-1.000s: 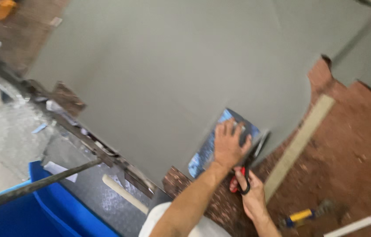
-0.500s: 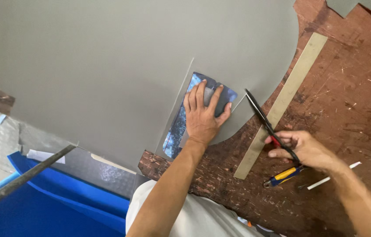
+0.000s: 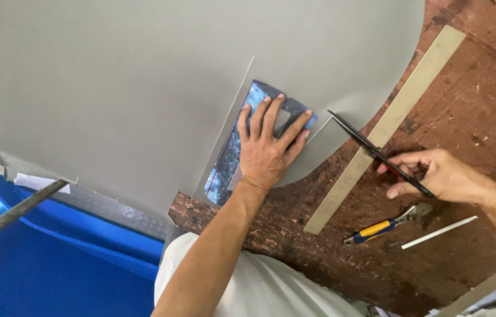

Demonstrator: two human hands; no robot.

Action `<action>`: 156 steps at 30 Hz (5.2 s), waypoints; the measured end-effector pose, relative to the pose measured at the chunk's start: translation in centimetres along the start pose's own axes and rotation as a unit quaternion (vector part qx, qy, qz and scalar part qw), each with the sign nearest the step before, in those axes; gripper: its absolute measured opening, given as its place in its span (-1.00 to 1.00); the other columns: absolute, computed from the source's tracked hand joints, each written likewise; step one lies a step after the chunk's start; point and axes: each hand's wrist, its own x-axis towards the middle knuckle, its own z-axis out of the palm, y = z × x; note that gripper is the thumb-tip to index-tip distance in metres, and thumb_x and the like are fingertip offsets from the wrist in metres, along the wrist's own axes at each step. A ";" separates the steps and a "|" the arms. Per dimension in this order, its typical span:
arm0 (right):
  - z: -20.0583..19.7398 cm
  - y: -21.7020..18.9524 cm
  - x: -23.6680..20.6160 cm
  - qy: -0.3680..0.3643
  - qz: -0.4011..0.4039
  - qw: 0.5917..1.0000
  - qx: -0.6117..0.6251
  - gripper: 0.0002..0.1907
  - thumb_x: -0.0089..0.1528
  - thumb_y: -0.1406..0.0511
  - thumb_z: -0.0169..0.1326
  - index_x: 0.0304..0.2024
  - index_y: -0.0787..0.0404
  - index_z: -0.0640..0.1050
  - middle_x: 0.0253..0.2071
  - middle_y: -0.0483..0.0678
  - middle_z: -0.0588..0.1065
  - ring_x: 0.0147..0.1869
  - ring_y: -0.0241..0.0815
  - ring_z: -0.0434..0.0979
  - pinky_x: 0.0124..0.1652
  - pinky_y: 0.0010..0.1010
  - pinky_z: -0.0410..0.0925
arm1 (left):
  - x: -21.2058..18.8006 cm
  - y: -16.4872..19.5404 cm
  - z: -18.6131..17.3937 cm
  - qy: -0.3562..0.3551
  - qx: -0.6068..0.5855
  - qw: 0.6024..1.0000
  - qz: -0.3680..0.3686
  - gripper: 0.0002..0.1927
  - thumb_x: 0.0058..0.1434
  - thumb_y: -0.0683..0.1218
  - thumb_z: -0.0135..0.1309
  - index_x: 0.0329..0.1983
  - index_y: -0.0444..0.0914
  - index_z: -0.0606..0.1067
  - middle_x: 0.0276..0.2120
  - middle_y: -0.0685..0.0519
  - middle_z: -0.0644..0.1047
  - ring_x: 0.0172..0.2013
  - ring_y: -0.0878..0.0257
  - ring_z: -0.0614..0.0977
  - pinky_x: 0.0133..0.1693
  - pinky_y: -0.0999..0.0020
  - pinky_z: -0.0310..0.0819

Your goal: The person places a rectangular template on a large sheet of gray fabric and uses a ruler and white pencil to mark a straight line. Then they use scissors to cut along the marked line, separating a piece of fabric. The cut piece is set aside on the table.

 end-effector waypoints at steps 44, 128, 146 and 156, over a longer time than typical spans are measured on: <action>-2.3 2.6 1.5 -0.122 -0.019 0.989 0.078 -0.37 -0.12 0.15 0.46 0.02 0.16 0.70 -0.64 -0.10 0.50 -0.59 -0.22 0.44 -0.54 -0.32 0.30 | -0.8 -0.2 1.1 -0.007 -0.008 1.000 -0.011 -0.59 0.39 0.22 0.18 0.28 0.25 0.49 0.35 0.04 0.33 0.38 0.06 0.29 0.46 -0.16 -0.01; 1.1 -7.1 2.3 0.082 -0.052 0.987 -0.132 -0.42 -0.10 0.09 0.49 -0.05 0.11 0.72 -0.57 -0.23 0.36 -0.47 -0.33 0.31 -0.44 -0.41 0.15 | -1.4 -1.0 1.2 -0.002 -0.056 0.998 -0.032 -0.44 0.29 0.34 0.23 0.24 0.04 0.50 0.42 -0.08 0.22 0.46 -0.03 0.19 0.50 -0.14 -0.02; 0.4 -10.8 2.9 0.065 -0.083 0.987 -0.123 -0.48 -0.08 0.18 0.47 -0.07 0.16 0.72 -0.59 -0.23 0.36 -0.50 -0.35 0.27 -0.48 -0.46 0.10 | -1.1 -1.2 1.1 0.000 -0.070 0.997 -0.033 -0.43 0.25 0.33 0.23 0.23 0.03 0.49 0.41 -0.12 0.23 0.46 -0.02 0.19 0.50 -0.16 -0.03; -0.1 -12.9 3.2 0.080 -0.020 0.979 -0.184 -0.46 -0.06 0.12 0.49 -0.06 0.14 0.71 -0.61 -0.20 0.30 -0.52 -0.25 0.18 -0.46 -0.37 0.01 | -1.3 -1.2 1.3 -0.013 -0.057 0.998 -0.038 -0.43 0.27 0.33 0.21 0.25 0.02 0.48 0.43 -0.10 0.21 0.47 -0.01 0.18 0.51 -0.14 -0.03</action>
